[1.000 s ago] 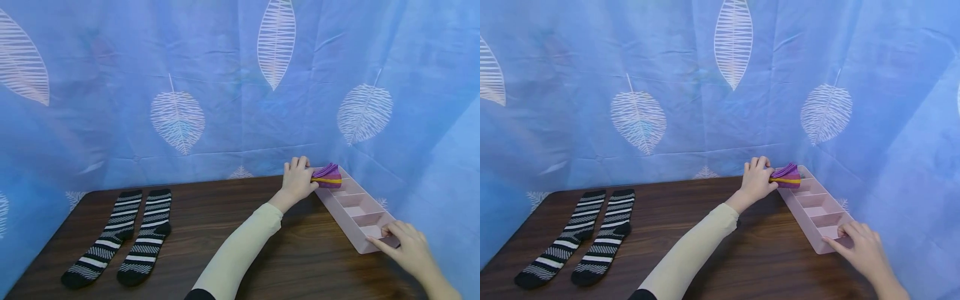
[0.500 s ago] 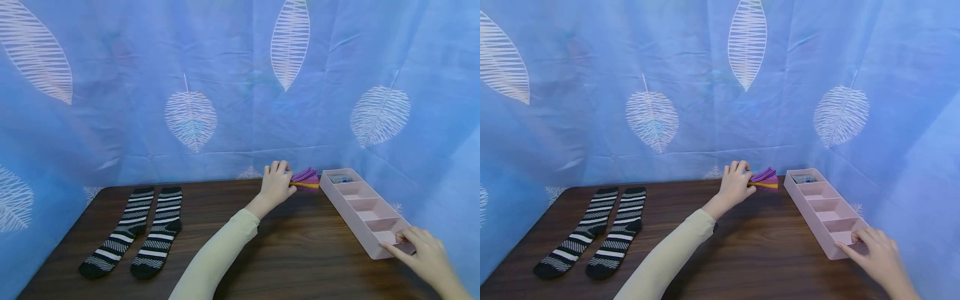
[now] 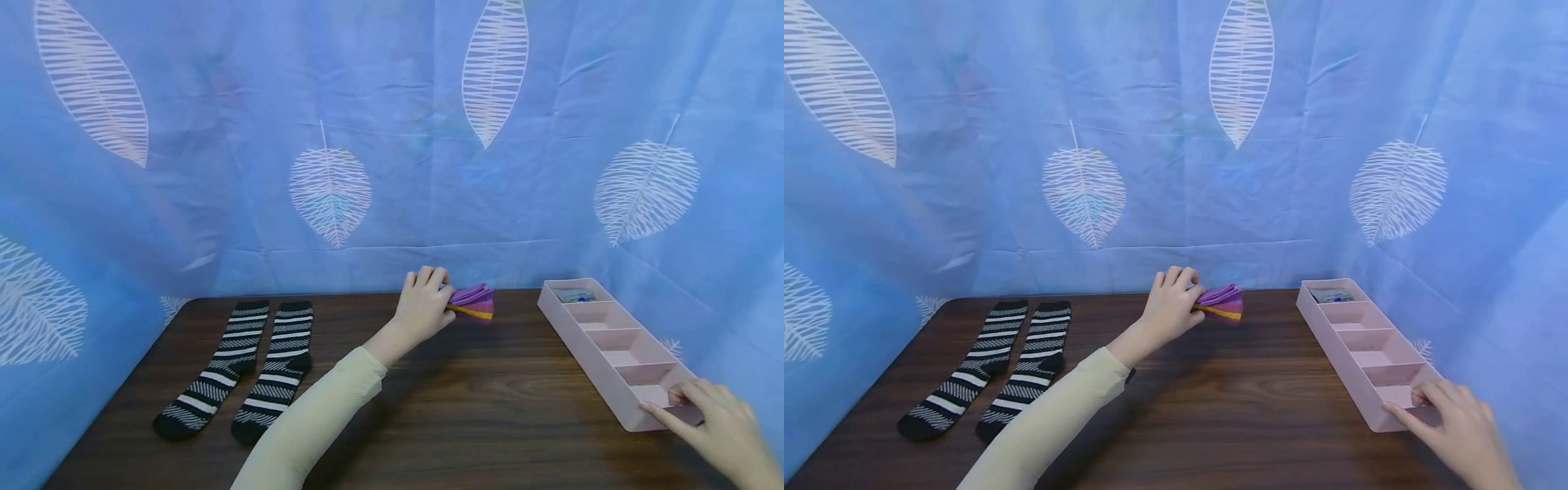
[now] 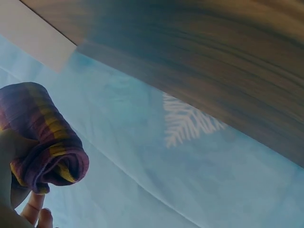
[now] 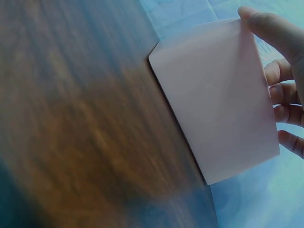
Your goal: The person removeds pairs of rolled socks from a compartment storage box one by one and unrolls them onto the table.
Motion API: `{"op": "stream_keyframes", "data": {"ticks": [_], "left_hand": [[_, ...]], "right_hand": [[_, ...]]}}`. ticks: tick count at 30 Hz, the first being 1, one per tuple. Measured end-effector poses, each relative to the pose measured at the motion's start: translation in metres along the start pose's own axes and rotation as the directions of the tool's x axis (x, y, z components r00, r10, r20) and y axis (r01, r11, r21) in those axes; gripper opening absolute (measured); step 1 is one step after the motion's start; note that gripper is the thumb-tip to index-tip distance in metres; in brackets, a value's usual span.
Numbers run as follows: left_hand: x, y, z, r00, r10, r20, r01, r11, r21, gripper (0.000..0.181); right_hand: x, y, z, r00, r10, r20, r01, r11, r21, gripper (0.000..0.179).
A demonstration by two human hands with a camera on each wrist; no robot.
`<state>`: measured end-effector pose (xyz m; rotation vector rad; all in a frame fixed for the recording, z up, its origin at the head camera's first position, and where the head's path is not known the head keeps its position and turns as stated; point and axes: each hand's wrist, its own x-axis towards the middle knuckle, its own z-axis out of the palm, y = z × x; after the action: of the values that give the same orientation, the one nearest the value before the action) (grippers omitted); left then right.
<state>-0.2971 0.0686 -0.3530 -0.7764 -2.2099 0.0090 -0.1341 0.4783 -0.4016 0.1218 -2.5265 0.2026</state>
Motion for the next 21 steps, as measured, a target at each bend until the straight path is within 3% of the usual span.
{"op": "stream_keyframes", "data": {"ticks": [5,11,21], "left_hand": [[-0.02,-0.014,-0.01,1.0,-0.018,-0.002,0.018,1.0,0.002,0.021],[-0.048,-0.028,-0.016,0.999,-0.043,0.021,0.042,0.999,0.031,0.023],[-0.087,-0.033,-0.017,0.983,0.003,0.182,-0.013,0.998,0.057,0.024]], "right_hand": [[-0.001,0.0,0.001,1.0,-0.007,-0.001,0.007,1.0,-0.001,0.038],[-0.001,0.0,0.003,0.997,0.057,0.056,-0.057,0.998,-0.001,0.039],[-0.001,0.0,0.005,0.996,0.079,0.038,-0.079,0.997,0.005,0.04]]}}
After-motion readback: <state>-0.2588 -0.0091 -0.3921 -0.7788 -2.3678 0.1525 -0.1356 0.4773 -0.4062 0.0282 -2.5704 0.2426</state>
